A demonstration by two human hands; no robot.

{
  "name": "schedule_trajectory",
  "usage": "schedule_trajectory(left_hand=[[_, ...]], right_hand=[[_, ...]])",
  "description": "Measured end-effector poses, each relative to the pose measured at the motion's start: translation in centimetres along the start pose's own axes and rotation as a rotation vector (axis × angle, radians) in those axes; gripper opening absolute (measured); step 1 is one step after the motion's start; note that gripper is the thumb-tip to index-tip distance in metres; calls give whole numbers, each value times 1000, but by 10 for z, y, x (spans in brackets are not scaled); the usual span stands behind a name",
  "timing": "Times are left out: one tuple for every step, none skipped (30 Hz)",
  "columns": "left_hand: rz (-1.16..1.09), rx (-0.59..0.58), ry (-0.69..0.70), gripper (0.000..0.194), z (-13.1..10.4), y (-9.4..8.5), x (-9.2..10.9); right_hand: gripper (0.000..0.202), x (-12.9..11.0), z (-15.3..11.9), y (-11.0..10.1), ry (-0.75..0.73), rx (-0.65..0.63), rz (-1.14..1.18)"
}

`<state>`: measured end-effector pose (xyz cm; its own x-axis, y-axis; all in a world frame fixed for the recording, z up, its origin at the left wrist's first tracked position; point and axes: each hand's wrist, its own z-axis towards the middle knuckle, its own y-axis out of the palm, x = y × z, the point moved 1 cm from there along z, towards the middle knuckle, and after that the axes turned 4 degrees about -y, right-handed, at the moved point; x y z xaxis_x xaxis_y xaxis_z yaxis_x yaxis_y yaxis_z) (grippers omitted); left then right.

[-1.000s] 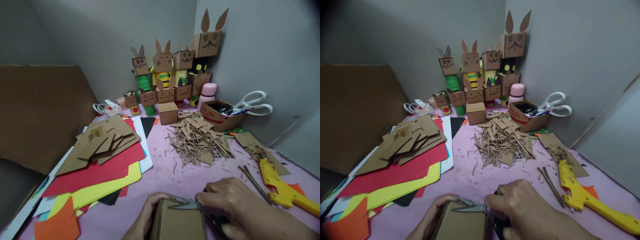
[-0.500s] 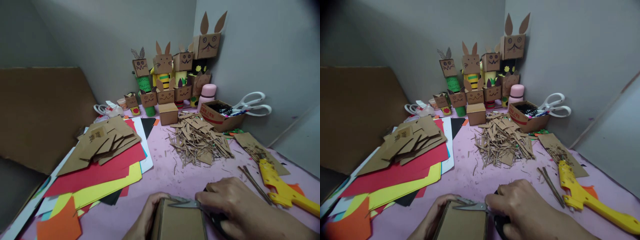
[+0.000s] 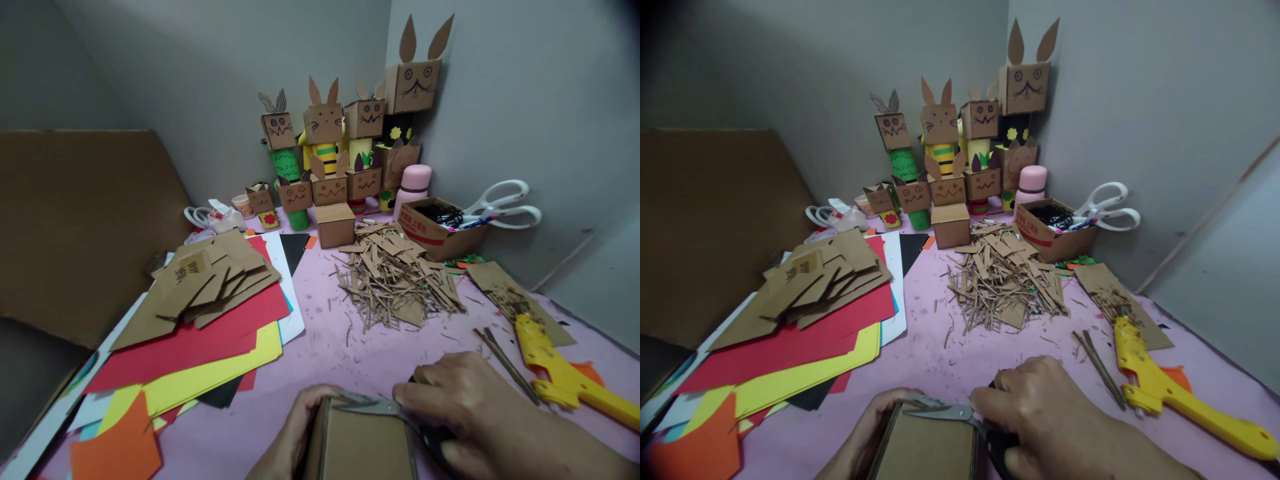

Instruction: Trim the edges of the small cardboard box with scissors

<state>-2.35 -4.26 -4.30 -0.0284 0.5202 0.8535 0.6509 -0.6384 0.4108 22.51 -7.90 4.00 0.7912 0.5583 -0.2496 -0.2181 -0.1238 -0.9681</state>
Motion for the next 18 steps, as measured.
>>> schedule_trajectory(left_hand=[[0,-1,-1,48,-5,2,6],[-8,10,-6,47,-8,4,11],[-18,26,-12,48,-10,6,13],[-31,47,-18,48,-10,7,13],[-47,71,-29,48,-8,8,12],[-63,94,-38,47,-5,8,8],[-79,113,-46,46,-2,7,5],[-93,126,-55,45,2,6,0],[-105,135,-66,45,6,5,-4],[-114,135,-81,45,9,3,-8],[-119,130,-95,45,12,1,-10],[-119,125,-108,45,14,0,-13],[-113,118,-114,45,15,-1,-14],[-99,113,-109,46,15,-1,-14],[-83,109,-95,49,14,0,-13],[-65,110,-76,52,11,1,-12],[-48,125,-60,56,8,2,-10],[-34,146,-50,58,4,4,-8]], right_hand=[[38,0,0,0,-2,0,1],[37,1,0,1,-6,-1,5],[37,1,0,1,-12,-1,8],[37,1,1,1,-10,3,10],[37,1,2,1,-11,3,15],[36,1,3,1,-8,2,20],[36,0,4,1,-8,-4,28],[35,0,4,1,-7,-7,34],[33,0,5,0,-3,-7,38],[33,0,5,0,-1,-7,40],[33,1,5,1,-1,-2,36],[34,2,4,2,-5,9,31],[34,3,3,3,-15,21,30],[35,4,2,5,-29,32,35],[35,5,1,7,-43,39,47],[34,6,0,10,-53,41,64],[33,7,0,12,-57,38,89],[32,8,0,15,-55,35,117]])
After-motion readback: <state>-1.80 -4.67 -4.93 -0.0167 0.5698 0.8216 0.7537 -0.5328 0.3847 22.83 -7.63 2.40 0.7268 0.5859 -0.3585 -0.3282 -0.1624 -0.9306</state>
